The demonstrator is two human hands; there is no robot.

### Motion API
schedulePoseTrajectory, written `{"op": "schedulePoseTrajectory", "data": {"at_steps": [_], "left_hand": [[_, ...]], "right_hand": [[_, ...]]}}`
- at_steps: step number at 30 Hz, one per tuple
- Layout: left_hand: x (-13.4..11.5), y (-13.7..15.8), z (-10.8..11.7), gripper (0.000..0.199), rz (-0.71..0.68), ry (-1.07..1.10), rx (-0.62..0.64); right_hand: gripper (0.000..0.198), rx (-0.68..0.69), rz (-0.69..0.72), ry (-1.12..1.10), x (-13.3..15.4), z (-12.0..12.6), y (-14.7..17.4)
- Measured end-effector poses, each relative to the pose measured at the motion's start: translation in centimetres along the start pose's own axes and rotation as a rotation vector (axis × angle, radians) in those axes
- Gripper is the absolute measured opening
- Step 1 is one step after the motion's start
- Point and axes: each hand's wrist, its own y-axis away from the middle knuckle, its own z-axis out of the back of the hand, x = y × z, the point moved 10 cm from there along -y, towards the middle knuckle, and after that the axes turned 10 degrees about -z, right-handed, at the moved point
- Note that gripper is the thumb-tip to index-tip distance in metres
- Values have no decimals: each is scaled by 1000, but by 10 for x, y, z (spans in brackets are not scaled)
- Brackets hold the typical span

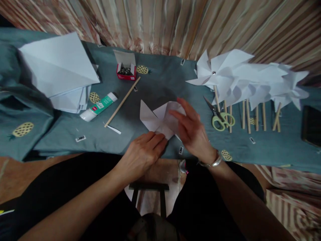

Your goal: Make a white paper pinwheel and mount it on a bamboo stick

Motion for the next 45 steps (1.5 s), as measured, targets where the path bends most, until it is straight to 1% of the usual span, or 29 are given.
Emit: {"op": "schedulePoseTrajectory", "data": {"at_steps": [2,5,7,10,12,14,16,18,20,22,24,26,29,31,32,35,38,41,43,45], "left_hand": [[-1,-1,0,16,-7,0,10],[1,-1,3,17,-25,8,11],[9,2,7,19,-35,1,-14],[33,6,15,20,-12,-49,-71],[51,7,18,19,28,-95,-79],[63,6,24,21,81,-149,-109],[58,1,30,20,84,-172,-165],[39,-7,27,17,11,-124,-178],[18,-14,12,20,-47,-17,-90],[6,-17,-3,21,-43,24,-4],[2,-18,-11,18,-26,12,30],[1,-18,-11,15,-22,-15,20],[1,-16,-5,15,-35,-22,-22],[1,-13,2,16,-33,-1,-72],[2,-11,4,16,-22,16,-98],[8,-7,8,14,26,74,-152],[11,-5,7,13,49,105,-166],[13,-5,6,12,62,114,-177],[15,-4,6,13,79,125,-181],[17,-4,7,19,97,138,-187]], "right_hand": [[47,-49,-54,13,-17,9,-13],[42,-30,-66,39,-34,7,-27],[39,-25,-63,64,-38,8,-28],[36,-38,-97,96,-42,18,-18],[34,-49,-189,83,-47,27,-6],[35,-49,-328,43,-55,33,8],[36,-29,-440,-2,-60,35,21],[35,10,-496,-38,-61,32,30],[35,48,-516,-70,-60,28,34],[34,72,-518,-99,-60,25,36],[34,88,-509,-101,-60,24,37],[33,89,-483,-57,-59,26,38],[24,-11,-393,42,-50,40,38],[19,-90,-313,34,-40,50,37],[19,-101,-276,-6,-36,52,36],[25,-36,-208,-171,-26,45,32],[23,1,-226,-256,-25,35,27],[11,-13,-259,-307,-27,29,21],[7,-33,-261,-319,-27,26,17],[6,-58,-254,-297,-28,23,14]]}}
